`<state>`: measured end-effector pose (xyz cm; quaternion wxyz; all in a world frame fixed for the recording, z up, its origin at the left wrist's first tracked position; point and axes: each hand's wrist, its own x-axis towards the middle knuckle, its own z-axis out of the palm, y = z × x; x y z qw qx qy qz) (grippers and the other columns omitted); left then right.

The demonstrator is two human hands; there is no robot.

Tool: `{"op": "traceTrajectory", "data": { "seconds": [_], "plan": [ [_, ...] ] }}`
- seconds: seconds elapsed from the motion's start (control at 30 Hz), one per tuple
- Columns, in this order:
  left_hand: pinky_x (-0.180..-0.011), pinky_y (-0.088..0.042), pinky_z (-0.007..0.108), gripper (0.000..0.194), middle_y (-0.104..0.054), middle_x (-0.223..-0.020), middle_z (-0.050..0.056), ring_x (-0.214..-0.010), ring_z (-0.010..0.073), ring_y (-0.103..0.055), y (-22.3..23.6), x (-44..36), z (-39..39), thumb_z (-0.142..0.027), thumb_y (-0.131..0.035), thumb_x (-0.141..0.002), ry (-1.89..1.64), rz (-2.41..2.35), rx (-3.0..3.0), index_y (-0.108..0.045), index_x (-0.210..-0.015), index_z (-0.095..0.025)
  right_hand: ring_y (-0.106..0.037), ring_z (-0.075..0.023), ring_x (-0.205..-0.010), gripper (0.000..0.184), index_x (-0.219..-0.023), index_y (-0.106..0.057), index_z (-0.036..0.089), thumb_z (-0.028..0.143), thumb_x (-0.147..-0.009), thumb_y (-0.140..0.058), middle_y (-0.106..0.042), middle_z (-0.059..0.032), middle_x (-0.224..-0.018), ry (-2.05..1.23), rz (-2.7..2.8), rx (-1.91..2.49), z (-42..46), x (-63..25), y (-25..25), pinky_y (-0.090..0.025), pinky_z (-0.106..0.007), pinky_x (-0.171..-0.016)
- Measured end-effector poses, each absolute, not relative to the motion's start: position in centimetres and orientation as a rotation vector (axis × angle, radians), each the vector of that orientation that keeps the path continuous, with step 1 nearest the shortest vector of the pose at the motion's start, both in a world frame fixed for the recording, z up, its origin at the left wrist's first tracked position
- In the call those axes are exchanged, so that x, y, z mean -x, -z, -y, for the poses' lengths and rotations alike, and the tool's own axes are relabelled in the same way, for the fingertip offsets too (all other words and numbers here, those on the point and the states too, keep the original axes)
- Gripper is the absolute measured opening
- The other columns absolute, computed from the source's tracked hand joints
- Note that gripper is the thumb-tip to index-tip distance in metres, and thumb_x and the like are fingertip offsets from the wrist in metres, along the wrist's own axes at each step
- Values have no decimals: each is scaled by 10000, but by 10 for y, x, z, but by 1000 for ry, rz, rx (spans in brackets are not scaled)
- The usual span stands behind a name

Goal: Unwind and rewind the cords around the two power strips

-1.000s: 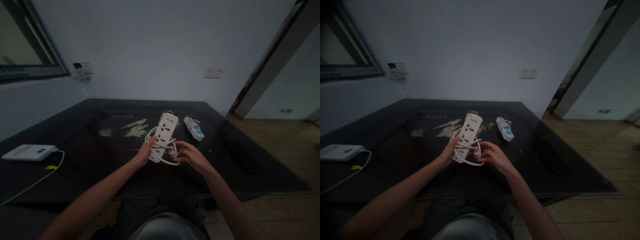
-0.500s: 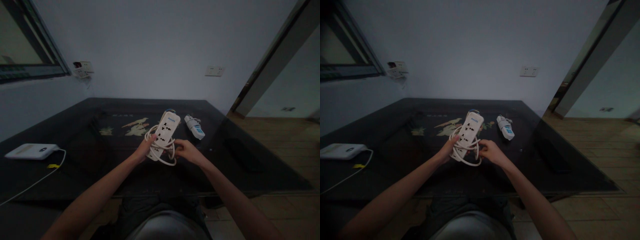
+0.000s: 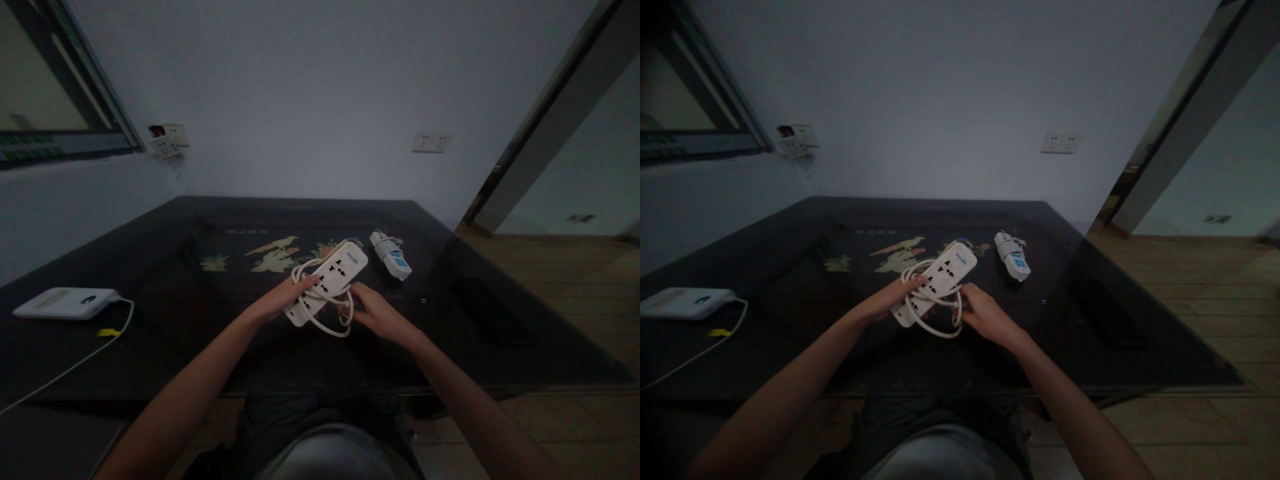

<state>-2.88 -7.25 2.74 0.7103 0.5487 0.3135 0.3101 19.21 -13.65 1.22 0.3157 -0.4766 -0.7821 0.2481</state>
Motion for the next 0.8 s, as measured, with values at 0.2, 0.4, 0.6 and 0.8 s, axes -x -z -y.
{"op": "traceTrajectory", "data": {
  "seconds": [0.2, 0.4, 0.6, 0.8],
  "plan": [
    [-547, -538, 243, 247, -731, -741, 103, -579, 168, -664, -36, 30, 69, -346, -674, -780, -649, -676, -1238, -680, -878, -119, -562, -218, -1004, 356, -1136, -522, 183, 126, -786, -562, -608, -82, -1067, -756, 2044, 1245, 143, -191, -12, -426, -371, -906],
    [-584, -537, 256, 258, -730, -790, 96, -623, 171, -660, -43, 33, 69, -349, -675, -772, -583, -745, -1335, -685, -913, -134, -542, -236, -1043, 307, -1077, -496, 184, 122, -779, -533, -597, -92, -1071, -688, 2046, 1369, 153, -181, -9, -407, -370, -903],
    [-520, -528, 247, 305, -723, -768, 98, -570, 171, -650, -49, 44, 69, -421, -663, -761, -507, -789, -1369, -684, -867, -136, -552, -224, -964, 280, -1023, -474, 185, 156, -759, -563, -583, -86, -1020, -554, 2011, 1523, 160, -166, -13, -406, -338, -832],
    [-522, -530, 279, 402, -711, -717, 109, -542, 182, -641, -33, 43, 79, -498, -657, -743, -509, -825, -1272, -669, -891, -125, -541, -207, -923, 241, -967, -439, 205, 164, -763, -560, -569, -56, -973, -529, 1956, 1531, 159, -170, -8, -403, -319, -790]
  ]
}}
